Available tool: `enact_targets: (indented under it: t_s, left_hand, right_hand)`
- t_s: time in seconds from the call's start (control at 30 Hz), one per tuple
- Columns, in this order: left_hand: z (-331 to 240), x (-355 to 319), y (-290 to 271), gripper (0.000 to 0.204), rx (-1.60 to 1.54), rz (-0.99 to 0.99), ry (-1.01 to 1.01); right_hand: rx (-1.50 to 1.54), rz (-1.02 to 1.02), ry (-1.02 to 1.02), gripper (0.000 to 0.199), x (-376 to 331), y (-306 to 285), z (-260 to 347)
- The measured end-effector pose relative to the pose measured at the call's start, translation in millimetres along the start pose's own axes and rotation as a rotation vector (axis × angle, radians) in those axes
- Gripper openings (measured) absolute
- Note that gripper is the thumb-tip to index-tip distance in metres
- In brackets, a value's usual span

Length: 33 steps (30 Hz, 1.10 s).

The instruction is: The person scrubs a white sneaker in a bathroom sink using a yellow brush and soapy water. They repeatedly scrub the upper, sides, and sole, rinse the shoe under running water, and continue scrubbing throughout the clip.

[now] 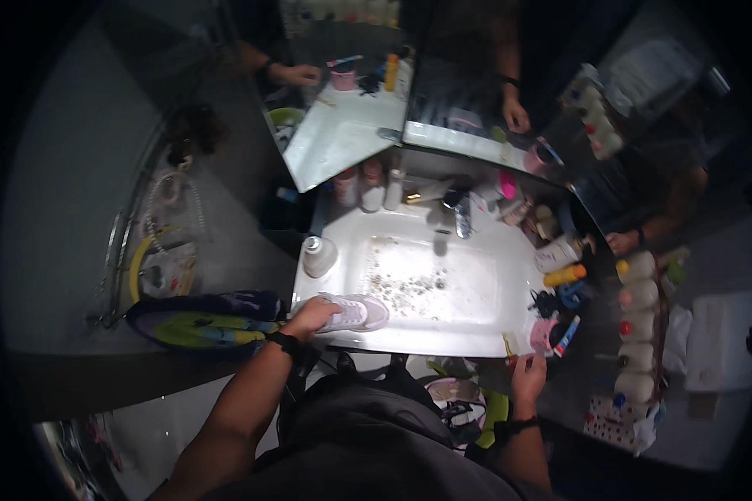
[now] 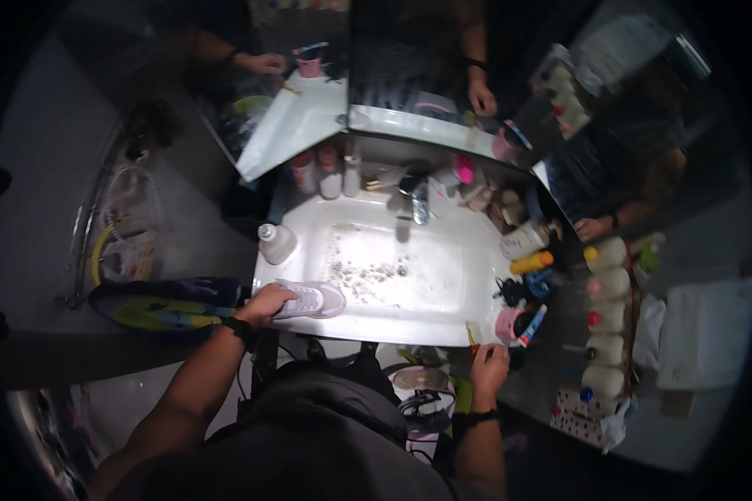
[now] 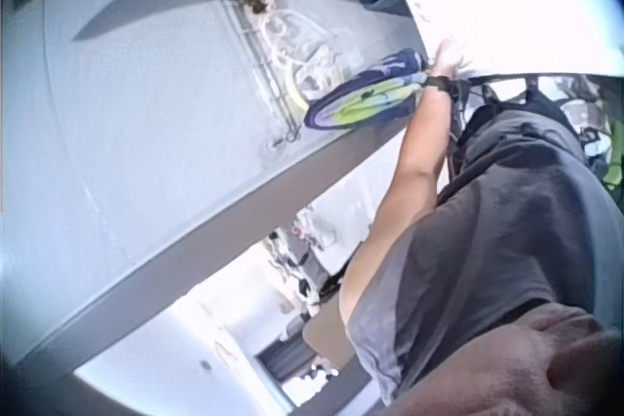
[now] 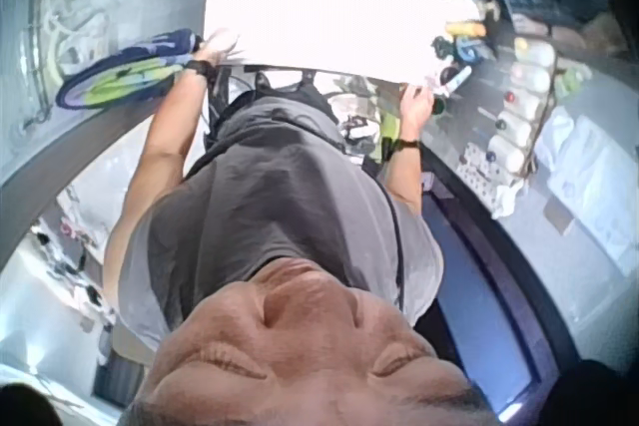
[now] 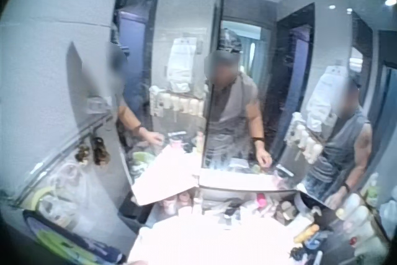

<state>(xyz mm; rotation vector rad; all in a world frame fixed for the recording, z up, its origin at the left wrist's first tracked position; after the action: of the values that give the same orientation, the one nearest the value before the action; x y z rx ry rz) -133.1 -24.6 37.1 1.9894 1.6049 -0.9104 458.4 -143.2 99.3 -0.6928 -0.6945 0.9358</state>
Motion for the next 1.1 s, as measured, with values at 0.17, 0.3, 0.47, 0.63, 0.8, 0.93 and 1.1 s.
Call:
enact_targets:
  t_s: [0.17, 0.3, 0.47, 0.63, 0.8, 0.93, 1.1]
  left_hand:
    - [1, 1, 2, 0.043, 0.044, -0.023, -0.004]
    - [10, -3, 1, 0.044, 0.112, -0.147, 0.012]
    - [28, -16, 7, 0.052, -0.077, -0.348, 0.111]
    - [22, -23, 10, 0.057, 0.083, -0.477, 0.086]
    - [14, -25, 6, 0.06, 0.062, -0.432, 0.086]
    - [24, -9, 3, 0.05, 0.02, -0.395, 0.071]
    - [38, 14, 2, 0.04, -0.215, -0.243, 0.167]
  right_hand:
    - [0.426, 0.548, -0.031, 0.025, 35, 77, 157]
    - [0.435, 0.867, -0.315, 0.037, 41, 181, 294]
    - [0.642, 0.749, -0.639, 0.072, 19, 265, 432]
    - [0.618, 0.723, -0.607, 0.056, 16, 320, 476]
    - [0.607, 0.738, -0.696, 0.057, 38, 302, 467]
    - [0.591, 0.82, -0.529, 0.052, 62, 251, 435]
    - [0.13, 1.092, -0.596, 0.054, 65, 219, 380]
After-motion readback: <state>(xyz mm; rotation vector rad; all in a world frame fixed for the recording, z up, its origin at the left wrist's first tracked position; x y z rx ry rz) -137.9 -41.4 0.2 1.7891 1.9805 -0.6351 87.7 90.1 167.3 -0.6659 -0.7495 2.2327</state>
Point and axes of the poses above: each hand's wrist, its own x-axis towards the middle knuckle, its own y-axis out of the palm, z = x × y, the point moved 5 cm from there along x, towards the middle knuckle, and after that the axes turned 14 degrees about x, right-handed, at the moved point
